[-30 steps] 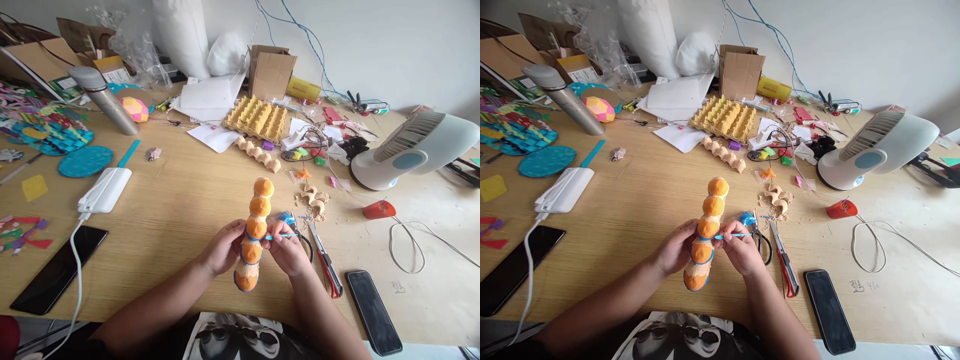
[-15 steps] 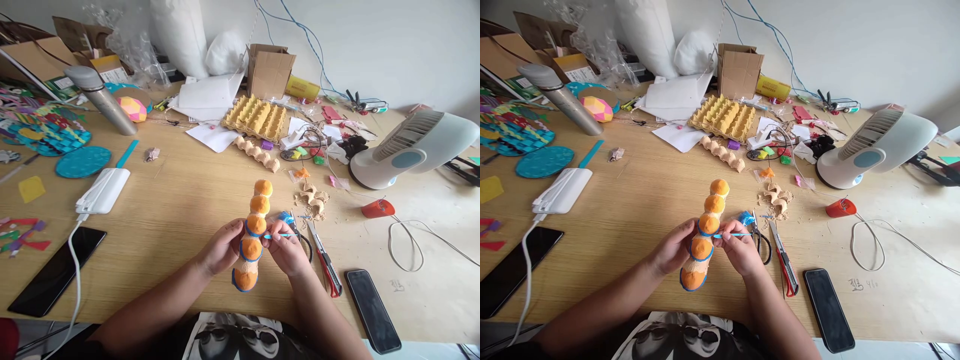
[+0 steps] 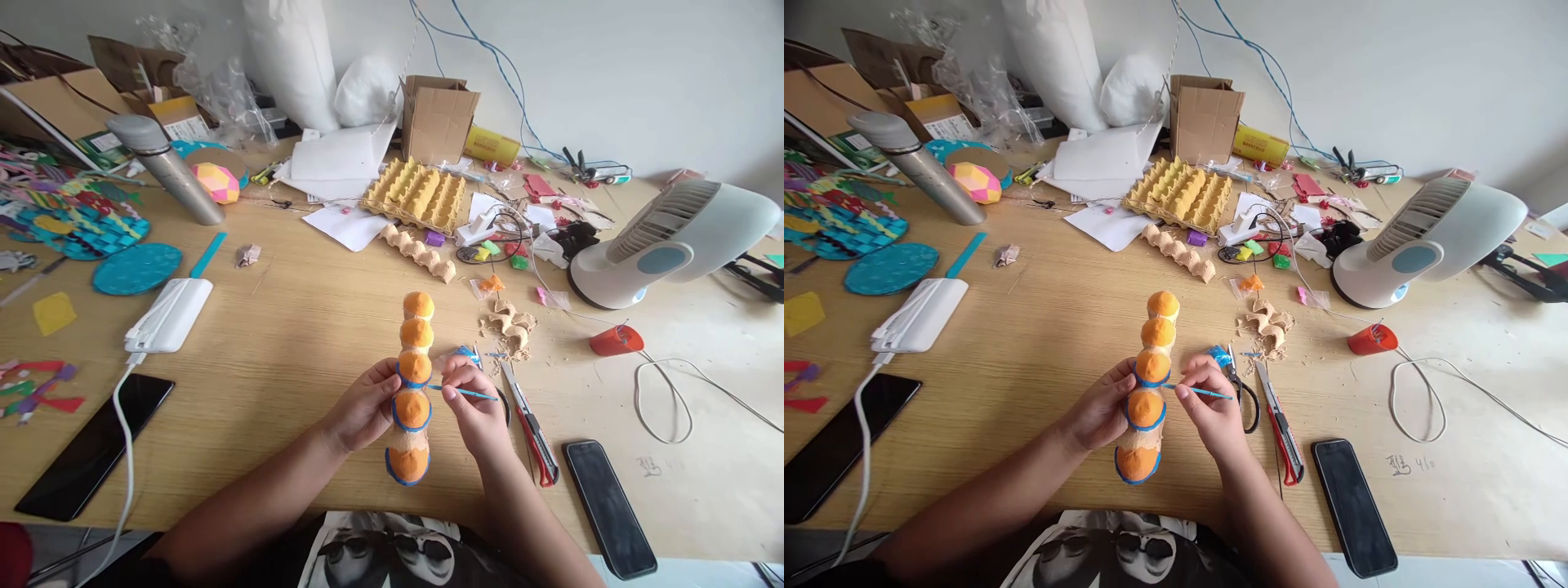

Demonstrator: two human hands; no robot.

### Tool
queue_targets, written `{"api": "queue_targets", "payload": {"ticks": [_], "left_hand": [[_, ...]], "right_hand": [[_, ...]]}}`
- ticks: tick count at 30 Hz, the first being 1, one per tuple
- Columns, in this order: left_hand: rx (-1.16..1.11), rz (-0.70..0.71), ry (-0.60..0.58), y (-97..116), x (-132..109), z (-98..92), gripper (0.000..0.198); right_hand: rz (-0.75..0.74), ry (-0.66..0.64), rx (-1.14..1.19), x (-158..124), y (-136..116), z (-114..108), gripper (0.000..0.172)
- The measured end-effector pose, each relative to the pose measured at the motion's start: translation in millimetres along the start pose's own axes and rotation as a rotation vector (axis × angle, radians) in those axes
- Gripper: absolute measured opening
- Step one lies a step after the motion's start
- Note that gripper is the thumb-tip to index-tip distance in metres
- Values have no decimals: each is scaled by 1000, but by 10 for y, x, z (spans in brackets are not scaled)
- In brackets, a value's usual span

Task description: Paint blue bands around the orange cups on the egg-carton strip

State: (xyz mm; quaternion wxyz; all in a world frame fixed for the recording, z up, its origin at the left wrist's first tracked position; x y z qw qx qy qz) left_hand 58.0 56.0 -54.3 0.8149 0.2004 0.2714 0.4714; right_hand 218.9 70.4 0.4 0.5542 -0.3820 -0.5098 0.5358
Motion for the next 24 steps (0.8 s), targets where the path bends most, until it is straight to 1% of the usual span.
{"api": "queue_targets", "payload": {"ticks": [1,3,7,10,20,24], "left_hand": [[6,1,15,4,-3,-1,31],[23,5,41,7,-10,5,35],[35,-17,46,-50,-15,46,36],[12,-41,31,-102,-16,75,32],[-6,-57,9,-129,-22,94,31],[-6,-66,10,-148,-25,89,28]], "right_hand": [[-81,6,-66,-7,-96,-3,26],[-194,-10,-180,-31,-237,38,20],[-307,-25,-332,-81,-370,129,11],[-316,-35,-359,-92,-381,164,9],[-300,-76,-374,-79,-389,203,8],[-365,-66,-426,-100,-469,223,10]]}}
Point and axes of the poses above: each hand's wrist, its own x-axis towards the middle knuckle, its own z-axis out of the palm, y = z × x, the point moved 9 cm from there along x, towards the middle knuckle, and after that the axes turned 5 degrees about x, right-handed, at the moved point
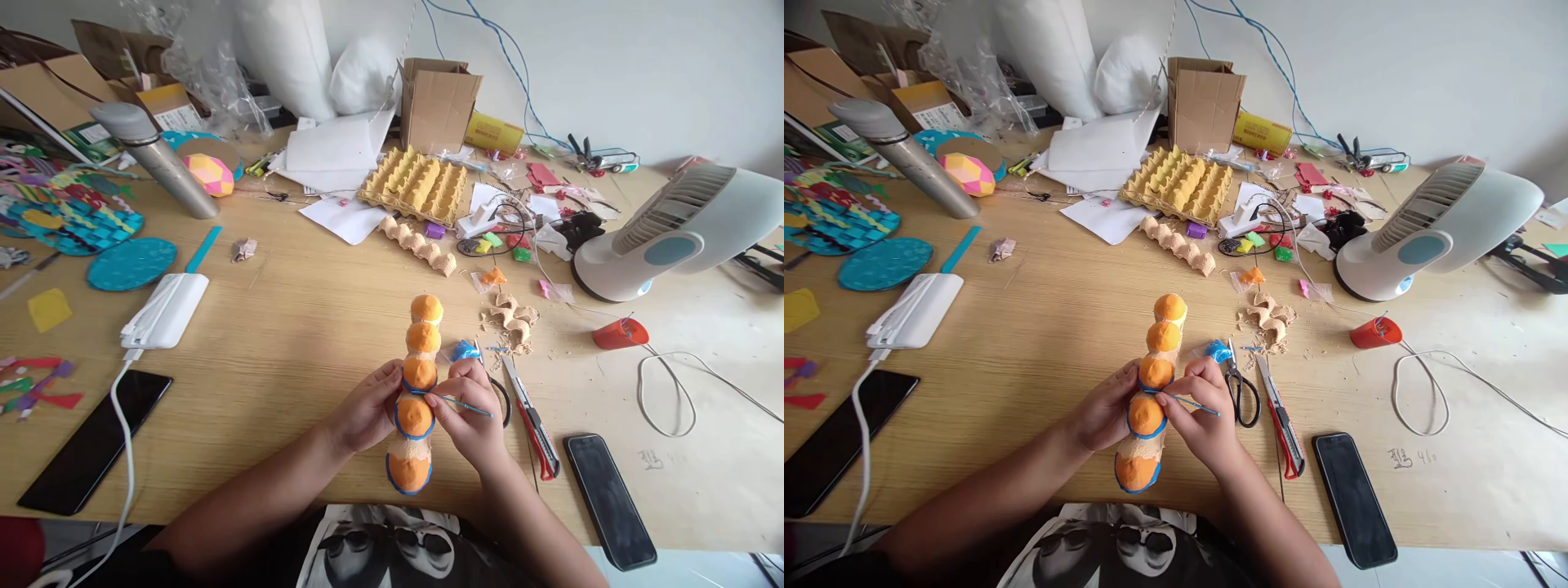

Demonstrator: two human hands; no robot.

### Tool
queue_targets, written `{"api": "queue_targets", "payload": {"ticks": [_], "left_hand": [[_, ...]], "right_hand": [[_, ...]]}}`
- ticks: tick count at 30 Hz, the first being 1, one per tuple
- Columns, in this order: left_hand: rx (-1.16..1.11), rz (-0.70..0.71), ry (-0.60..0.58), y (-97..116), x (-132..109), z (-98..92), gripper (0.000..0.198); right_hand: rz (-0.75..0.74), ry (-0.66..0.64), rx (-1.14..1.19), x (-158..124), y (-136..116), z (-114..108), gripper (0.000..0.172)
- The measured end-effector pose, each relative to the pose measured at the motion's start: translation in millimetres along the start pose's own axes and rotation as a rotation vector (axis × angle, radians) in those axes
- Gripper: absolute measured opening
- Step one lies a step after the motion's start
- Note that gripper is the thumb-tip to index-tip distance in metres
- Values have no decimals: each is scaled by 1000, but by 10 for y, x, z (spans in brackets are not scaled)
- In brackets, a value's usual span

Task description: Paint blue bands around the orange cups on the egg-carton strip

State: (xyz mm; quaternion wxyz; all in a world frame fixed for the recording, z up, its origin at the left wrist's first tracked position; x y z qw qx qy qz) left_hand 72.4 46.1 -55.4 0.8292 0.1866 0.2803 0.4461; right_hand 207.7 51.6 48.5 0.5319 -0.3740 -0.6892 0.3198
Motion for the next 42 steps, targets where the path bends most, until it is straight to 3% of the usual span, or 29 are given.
{"api": "queue_targets", "payload": {"ticks": [8,25,31,42], "left_hand": [[2,7,10,-20,-5,-17,27],[62,-25,-76,31,-12,136,30],[40,-71,-73,-24,-17,135,30],[49,-69,-69,-20,3,117,31]], "right_hand": [[-148,-17,-62,12,-168,20,19],[-90,-74,32,24,-126,28,12],[-152,-28,12,1,-170,19,18],[-103,-39,87,10,-122,23,15]]}}
Point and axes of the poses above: each hand's wrist, its own x-axis towards the middle knuckle, its own z-axis out of the palm, y = z × x, the point moved 9 cm from there along x, towards the middle knuckle, and after that the axes turned 5 degrees about x, right-handed, at the moved point
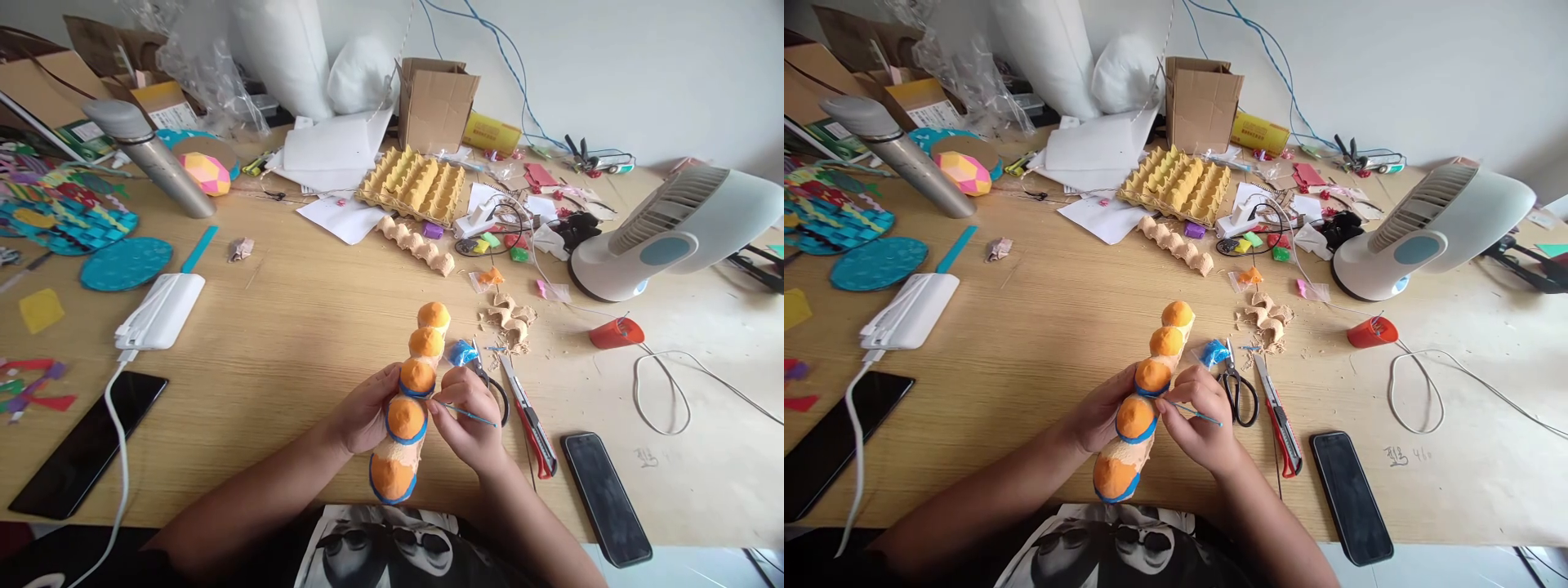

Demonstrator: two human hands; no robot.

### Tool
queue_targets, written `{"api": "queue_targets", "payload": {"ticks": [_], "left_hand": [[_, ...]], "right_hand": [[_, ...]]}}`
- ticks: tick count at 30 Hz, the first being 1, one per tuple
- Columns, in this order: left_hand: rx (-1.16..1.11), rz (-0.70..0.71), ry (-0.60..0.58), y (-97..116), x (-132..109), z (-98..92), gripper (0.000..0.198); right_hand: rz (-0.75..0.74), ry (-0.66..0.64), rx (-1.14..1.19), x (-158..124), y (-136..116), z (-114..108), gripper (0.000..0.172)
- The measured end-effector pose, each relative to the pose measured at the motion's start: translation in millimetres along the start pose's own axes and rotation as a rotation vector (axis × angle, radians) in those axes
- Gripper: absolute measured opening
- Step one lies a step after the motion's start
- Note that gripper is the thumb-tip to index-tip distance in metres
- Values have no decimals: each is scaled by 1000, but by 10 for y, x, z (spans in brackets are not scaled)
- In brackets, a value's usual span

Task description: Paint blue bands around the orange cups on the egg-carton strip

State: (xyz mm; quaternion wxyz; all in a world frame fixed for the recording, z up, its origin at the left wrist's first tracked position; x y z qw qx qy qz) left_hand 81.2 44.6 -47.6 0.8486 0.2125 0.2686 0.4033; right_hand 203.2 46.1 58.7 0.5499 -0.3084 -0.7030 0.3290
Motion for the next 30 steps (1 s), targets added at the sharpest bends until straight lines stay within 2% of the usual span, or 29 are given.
{"api": "queue_targets", "payload": {"ticks": [7,12,16,21,25,30], "left_hand": [[-20,-192,-61,-79,-43,76,40],[-23,-137,-86,-83,-48,78,33],[-35,-111,-38,-98,-20,24,31],[-4,9,28,-21,4,-33,29],[31,10,48,-55,-3,-77,34],[31,28,60,-50,-15,-98,36]], "right_hand": [[65,-18,105,-17,87,-8,15],[80,-7,77,1,114,-2,15],[70,6,52,2,99,-12,16],[6,-7,66,-1,8,4,17],[-48,-42,43,7,-56,44,18],[-21,-38,14,11,-27,37,21]]}}
Point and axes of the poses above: each hand's wrist, its own x-axis towards the middle knuckle, its own z-axis out of the palm, y = z × x, the point moved 9 cm from there along x, towards the middle knuckle, and after that the axes turned 5 degrees about x, right-handed, at the moved point
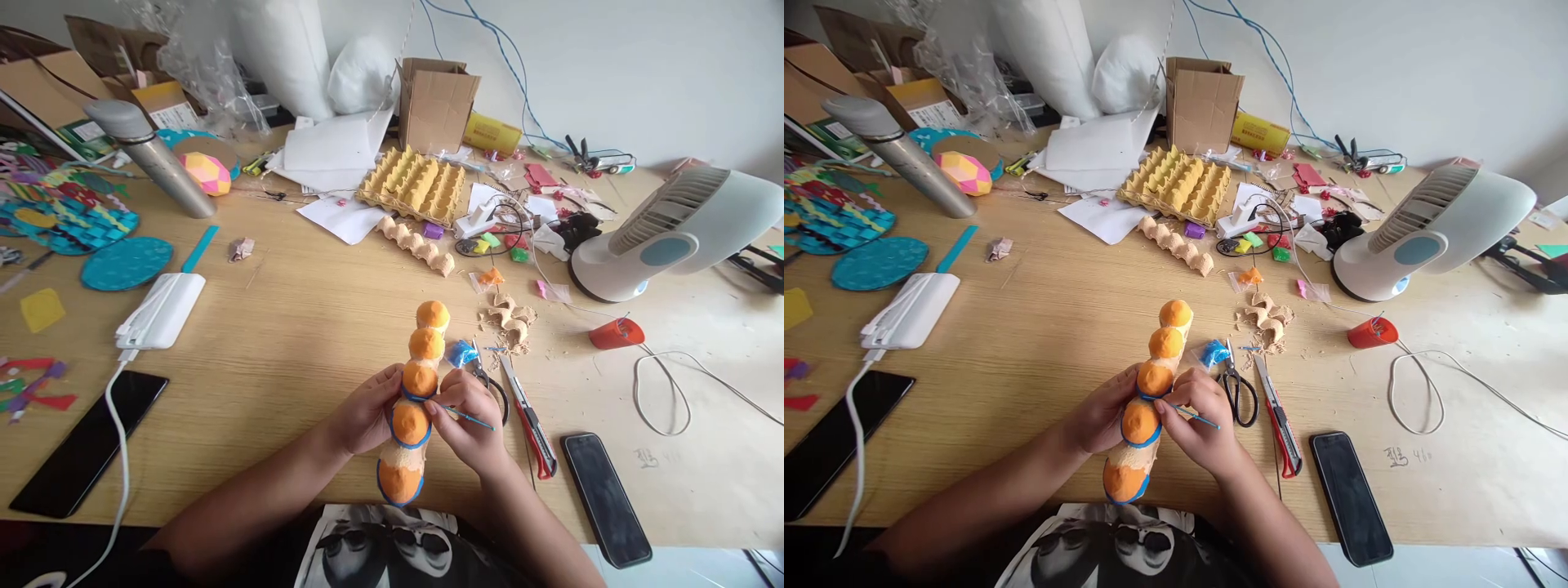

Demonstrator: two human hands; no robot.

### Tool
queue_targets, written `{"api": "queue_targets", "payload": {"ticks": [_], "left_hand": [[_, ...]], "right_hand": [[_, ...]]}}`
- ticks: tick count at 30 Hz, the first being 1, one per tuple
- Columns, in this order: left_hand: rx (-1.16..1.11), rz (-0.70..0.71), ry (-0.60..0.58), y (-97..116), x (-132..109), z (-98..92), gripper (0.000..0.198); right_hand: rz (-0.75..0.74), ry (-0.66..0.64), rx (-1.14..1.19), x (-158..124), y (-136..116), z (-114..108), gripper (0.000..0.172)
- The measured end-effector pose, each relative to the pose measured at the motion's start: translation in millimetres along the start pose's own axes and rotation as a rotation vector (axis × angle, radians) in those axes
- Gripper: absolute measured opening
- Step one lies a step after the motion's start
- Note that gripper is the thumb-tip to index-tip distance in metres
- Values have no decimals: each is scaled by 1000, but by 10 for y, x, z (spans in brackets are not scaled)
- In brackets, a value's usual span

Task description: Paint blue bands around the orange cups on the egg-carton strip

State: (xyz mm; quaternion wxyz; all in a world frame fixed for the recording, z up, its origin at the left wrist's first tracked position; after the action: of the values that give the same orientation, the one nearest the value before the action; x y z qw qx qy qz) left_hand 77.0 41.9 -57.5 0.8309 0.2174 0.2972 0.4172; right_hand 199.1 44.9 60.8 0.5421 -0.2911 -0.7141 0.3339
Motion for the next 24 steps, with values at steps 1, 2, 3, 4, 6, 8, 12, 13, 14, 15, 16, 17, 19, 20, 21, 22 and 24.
{"api": "queue_targets", "payload": {"ticks": [1,2,3,4,6,8,12,13,14,15,16,17,19,20,21,22,24], "left_hand": [[-8,2,2,5,-2,1,36],[-16,6,5,12,-4,1,36],[-23,12,9,19,-6,-2,36],[-30,18,11,25,-8,-5,36],[-42,32,8,34,-10,-14,35],[-51,39,-1,29,-10,-24,35],[-59,47,-16,11,-7,-40,33],[-59,53,-20,10,-7,-39,33],[-59,59,-24,11,-8,-38,32],[-56,64,-24,11,-9,-38,32],[-53,69,-22,13,-11,-39,32],[-50,73,-18,14,-14,-41,32],[-49,78,-13,18,-22,-41,32],[-51,79,-13,20,-26,-39,32],[-57,82,-12,25,-29,-37,31],[-62,85,-10,30,-30,-36,31],[-71,89,-5,40,-30,-37,31]], "right_hand": [[13,4,-1,-6,16,-6,21],[28,6,2,-14,34,-10,22],[44,6,12,-23,54,-11,22],[59,6,27,-32,73,-10,22],[87,-4,64,-46,106,4,22],[104,-12,85,-50,118,19,22],[101,-4,58,-33,88,20,22],[97,-1,47,-28,75,16,23],[92,3,36,-23,63,11,23],[87,4,25,-20,52,6,23],[83,5,14,-17,42,3,23],[81,4,3,-14,35,0,24],[78,3,-13,-9,28,-4,24],[78,3,-19,-8,28,-6,25],[78,3,-23,-7,30,-7,25],[80,5,-22,-8,36,-8,24],[88,4,-4,-16,59,-8,23]]}}
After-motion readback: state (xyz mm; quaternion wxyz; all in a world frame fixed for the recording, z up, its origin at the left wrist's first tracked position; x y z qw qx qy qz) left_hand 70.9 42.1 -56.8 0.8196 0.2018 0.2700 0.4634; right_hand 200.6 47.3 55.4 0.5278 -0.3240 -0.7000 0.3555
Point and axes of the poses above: each hand's wrist, its own x-axis towards the middle knuckle, its own z-axis out of the palm, y = z × x, the point moved 9 cm from there along x, towards the middle knuckle, and after that the axes turned 5 degrees about x, right-handed, at the moved point
